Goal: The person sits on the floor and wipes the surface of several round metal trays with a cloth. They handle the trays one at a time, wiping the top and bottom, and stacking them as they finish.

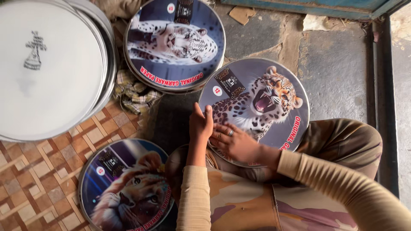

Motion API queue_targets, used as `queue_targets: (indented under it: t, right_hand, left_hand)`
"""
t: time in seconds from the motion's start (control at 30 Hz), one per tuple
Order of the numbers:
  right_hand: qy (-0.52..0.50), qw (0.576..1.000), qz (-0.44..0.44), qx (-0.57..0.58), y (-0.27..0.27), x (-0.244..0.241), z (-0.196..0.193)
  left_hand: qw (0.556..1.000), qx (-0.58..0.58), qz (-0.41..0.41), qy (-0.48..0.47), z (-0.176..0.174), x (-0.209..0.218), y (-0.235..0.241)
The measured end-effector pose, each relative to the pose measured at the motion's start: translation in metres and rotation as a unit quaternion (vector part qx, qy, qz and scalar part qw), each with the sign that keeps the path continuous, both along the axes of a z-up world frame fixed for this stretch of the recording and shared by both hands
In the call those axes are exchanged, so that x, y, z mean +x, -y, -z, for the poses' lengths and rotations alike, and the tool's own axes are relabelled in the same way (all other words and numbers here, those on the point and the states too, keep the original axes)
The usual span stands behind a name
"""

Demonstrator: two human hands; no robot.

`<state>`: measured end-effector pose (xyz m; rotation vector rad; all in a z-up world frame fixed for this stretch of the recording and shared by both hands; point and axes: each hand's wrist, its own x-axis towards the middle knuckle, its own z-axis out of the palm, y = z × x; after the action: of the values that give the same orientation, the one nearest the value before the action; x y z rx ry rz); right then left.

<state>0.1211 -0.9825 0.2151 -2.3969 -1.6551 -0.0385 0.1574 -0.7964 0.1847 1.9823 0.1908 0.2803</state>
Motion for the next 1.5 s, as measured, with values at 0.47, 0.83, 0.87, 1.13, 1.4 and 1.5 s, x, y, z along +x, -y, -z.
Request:
queue_targets:
  t: [0.47, 0.83, 0.87, 1.13, 1.4, 1.5]
  right_hand:
    - [-0.131, 0.943, 0.298, -0.073, -0.029, 0.097, -0.018]
    - [0.014, 0.916, 0.4, 0.001, 0.032, 0.184, -0.042]
    - [0.022, 0.907, 0.42, 0.014, 0.049, 0.189, -0.046]
    - [0.032, 0.87, 0.466, 0.156, 0.164, 0.101, -0.035]
    - [-0.028, 0.896, 0.437, 0.071, 0.125, -0.037, -0.03]
    - [-0.02, 0.954, 0.297, -0.021, 0.087, -0.071, -0.036]
  left_hand:
    - [0.996, -0.003, 0.019, 0.082, -0.004, -0.001, -0.001]
    - [0.993, -0.001, 0.004, 0.118, 0.0, -0.004, -0.001]
    - [0.992, 0.002, 0.008, 0.124, -0.001, -0.004, -0.002]
    - [0.992, 0.023, 0.003, 0.127, -0.004, -0.001, -0.004]
    - [0.999, 0.026, -0.033, 0.016, 0.001, 0.003, -0.004]
    - [0.999, 0.024, -0.041, -0.027, 0.007, 0.005, -0.006]
